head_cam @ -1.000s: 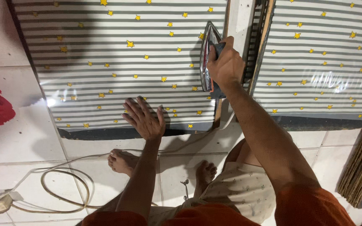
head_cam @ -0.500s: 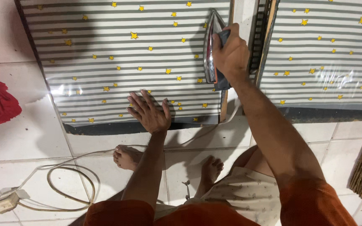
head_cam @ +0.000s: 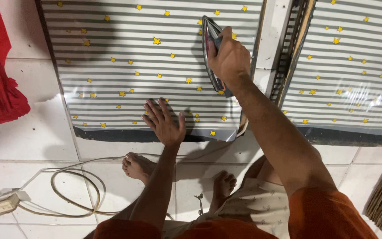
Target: The person irons a striped shirt with yellow stars on a flat board using an electric iron. They move the iron back and forth across the fabric, occasionally adjusting the shirt with their left hand, and finally lift the shirt from the board.
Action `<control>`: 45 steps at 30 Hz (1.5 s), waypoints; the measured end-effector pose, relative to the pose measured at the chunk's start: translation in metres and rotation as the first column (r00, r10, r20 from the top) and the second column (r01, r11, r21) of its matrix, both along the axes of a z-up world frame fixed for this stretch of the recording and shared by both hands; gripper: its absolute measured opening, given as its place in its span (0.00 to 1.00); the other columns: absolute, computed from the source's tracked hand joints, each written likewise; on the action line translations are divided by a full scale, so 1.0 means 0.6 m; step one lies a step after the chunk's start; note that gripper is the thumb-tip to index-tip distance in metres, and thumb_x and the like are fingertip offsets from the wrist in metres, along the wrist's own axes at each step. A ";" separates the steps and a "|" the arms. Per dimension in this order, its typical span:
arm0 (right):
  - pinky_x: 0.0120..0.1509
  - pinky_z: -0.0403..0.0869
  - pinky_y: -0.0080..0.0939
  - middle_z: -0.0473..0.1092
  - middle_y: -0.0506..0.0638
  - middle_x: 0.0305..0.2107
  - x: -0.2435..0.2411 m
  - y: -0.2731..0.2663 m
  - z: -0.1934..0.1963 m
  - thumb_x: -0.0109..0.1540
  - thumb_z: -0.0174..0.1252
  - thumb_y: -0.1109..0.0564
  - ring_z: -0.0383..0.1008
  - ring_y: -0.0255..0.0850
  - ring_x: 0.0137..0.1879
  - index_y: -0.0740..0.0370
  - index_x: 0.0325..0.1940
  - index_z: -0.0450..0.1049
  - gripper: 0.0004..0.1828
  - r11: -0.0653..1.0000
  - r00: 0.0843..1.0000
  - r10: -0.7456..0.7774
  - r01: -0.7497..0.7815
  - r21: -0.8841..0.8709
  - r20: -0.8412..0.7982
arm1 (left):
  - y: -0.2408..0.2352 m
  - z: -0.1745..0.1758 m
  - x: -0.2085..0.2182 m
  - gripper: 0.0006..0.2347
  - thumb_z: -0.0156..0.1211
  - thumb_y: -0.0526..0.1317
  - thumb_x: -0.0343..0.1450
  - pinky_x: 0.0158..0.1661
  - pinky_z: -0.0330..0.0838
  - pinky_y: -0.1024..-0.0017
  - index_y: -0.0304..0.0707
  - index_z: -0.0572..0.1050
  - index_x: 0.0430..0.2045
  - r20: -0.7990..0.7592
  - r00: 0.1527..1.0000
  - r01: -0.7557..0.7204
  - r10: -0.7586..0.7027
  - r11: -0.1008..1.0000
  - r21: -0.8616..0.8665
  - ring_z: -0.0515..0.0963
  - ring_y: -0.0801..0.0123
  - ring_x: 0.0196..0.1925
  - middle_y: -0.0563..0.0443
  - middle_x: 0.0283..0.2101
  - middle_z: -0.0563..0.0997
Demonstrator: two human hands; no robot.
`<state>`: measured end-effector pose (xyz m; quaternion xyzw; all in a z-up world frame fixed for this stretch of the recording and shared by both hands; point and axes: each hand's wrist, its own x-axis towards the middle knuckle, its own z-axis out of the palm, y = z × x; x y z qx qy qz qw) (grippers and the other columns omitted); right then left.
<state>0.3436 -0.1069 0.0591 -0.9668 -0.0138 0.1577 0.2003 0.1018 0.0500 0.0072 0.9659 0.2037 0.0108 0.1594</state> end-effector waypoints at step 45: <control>0.19 0.77 0.42 0.76 0.53 0.28 0.043 0.032 0.003 0.71 0.56 0.47 0.76 0.44 0.23 0.61 0.55 0.62 0.18 0.996 0.996 0.085 -0.085 -0.003 0.034 | 0.050 -0.022 -0.024 0.35 0.33 0.66 0.77 0.76 0.28 0.44 0.44 0.46 0.75 -0.006 0.998 -0.057 0.058 0.990 0.132 0.37 0.47 0.81 0.36 0.78 0.41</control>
